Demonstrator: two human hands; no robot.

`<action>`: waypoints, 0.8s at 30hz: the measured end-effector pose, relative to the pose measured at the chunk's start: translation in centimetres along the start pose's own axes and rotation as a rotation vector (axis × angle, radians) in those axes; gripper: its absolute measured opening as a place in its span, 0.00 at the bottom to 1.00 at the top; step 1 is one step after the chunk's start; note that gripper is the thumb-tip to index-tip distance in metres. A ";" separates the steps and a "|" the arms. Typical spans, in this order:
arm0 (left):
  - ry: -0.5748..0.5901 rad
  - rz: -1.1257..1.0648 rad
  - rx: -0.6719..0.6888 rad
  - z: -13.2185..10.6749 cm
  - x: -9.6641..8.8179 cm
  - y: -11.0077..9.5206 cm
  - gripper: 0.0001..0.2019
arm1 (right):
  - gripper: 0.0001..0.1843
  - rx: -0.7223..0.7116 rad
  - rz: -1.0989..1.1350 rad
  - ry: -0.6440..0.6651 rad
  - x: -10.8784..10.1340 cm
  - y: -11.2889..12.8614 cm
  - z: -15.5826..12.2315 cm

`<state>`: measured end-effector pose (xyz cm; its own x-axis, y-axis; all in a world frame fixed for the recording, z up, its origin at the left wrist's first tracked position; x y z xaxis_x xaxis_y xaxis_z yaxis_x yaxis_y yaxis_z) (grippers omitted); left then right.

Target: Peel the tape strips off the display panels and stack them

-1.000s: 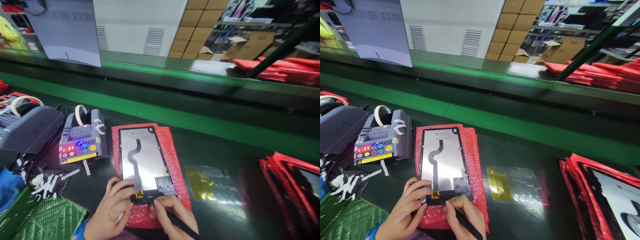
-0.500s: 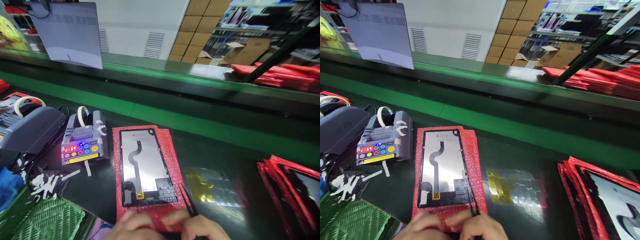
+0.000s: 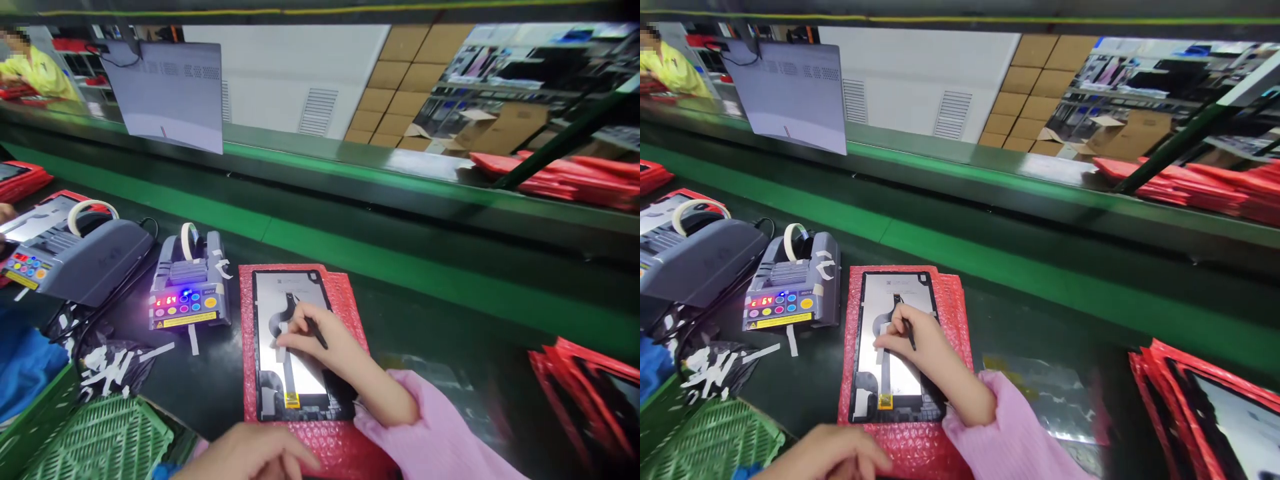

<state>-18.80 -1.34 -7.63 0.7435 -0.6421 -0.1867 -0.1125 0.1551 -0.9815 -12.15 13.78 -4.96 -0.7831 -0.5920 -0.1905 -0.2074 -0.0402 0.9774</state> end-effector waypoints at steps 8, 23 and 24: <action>-0.269 0.820 -0.319 2.1 -6.7 -0.4 0.31 | 0.27 -0.023 -0.098 0.000 0.6 -0.9 2.1; -0.683 -0.287 -0.211 -3.9 -8.8 5.9 0.12 | 0.18 -0.023 -0.338 -0.390 -6.4 1.2 2.4; -0.780 -0.463 -0.228 -5.1 -9.4 7.0 0.19 | 0.19 -0.040 -0.344 -0.397 -6.8 1.3 0.9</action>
<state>-29.95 1.91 -12.97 0.9696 0.0949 0.2257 0.2404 -0.1939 -0.9511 -7.62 18.51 -2.45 -0.8372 -0.1891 -0.5131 -0.4749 -0.2139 0.8537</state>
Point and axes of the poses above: each hand's wrist, its own z-axis towards the middle knuckle, its own x-axis out of the palm, y = z × x, the point moved 10 cm from there along z, towards the middle knuckle, and after that the axes turned 4 degrees about y, right-handed, at the moved point
